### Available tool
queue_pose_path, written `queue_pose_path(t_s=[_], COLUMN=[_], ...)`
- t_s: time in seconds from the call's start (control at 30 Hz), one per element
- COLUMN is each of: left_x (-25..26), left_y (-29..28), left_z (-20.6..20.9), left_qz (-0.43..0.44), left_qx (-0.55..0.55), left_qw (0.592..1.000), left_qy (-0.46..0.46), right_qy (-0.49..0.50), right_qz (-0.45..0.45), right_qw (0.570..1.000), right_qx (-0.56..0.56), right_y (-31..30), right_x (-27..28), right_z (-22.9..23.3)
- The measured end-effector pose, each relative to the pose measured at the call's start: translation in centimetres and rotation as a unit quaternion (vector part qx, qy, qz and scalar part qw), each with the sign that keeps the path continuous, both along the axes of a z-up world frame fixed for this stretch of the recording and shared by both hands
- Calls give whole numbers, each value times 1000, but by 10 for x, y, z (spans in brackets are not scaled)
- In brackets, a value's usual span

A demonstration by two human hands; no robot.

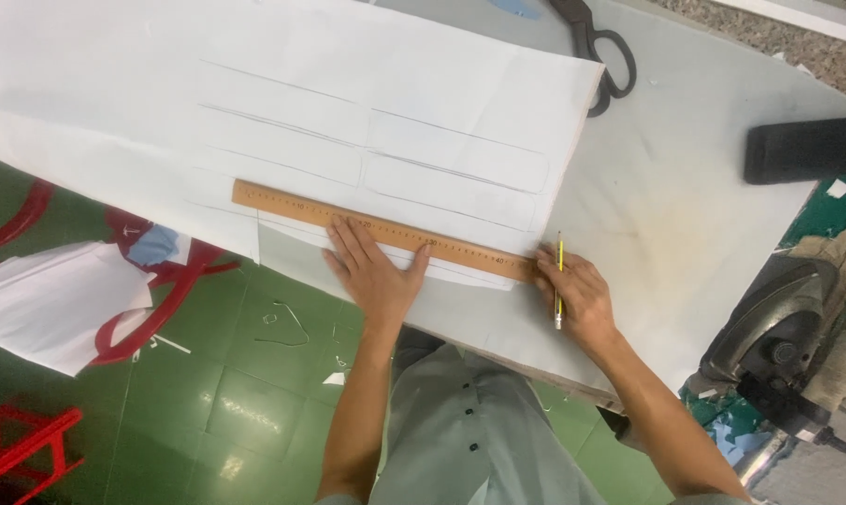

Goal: The person uses a ruler and a pencil to draw straight lines on a large piece of white fabric laid out on a table. After marking the measurements, the person uses a pair of scissors to cut the fabric along the drawn lines.

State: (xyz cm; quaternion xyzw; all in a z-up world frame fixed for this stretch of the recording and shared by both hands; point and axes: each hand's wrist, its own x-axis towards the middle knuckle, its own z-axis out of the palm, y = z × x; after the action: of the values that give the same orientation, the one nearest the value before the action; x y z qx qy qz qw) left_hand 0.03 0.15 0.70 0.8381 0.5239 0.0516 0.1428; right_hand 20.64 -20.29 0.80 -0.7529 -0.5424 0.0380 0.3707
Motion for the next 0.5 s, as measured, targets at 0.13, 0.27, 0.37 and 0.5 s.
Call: queue_pose_path(t_s=[0.13,0.27,0.37,0.5], left_x=[-4,-5,-4,-3], left_y=[1,1,2,0], left_z=[-6,-4,-3,-6], left_qz=[0,2,-5,-7], left_qx=[7,-2,8,25], left_qw=[1000,1000,1000,1000], left_qy=[1,4,-3,-9], right_qy=[-19,-34,-35,-42], right_qz=[42,43,38,40], right_qw=[999,998,998,998], right_qx=[-17,-29,-26,-20], right_y=[9,4,4,4], right_x=[-2,-3,-2,-2], right_z=[7,-2,-6,-6])
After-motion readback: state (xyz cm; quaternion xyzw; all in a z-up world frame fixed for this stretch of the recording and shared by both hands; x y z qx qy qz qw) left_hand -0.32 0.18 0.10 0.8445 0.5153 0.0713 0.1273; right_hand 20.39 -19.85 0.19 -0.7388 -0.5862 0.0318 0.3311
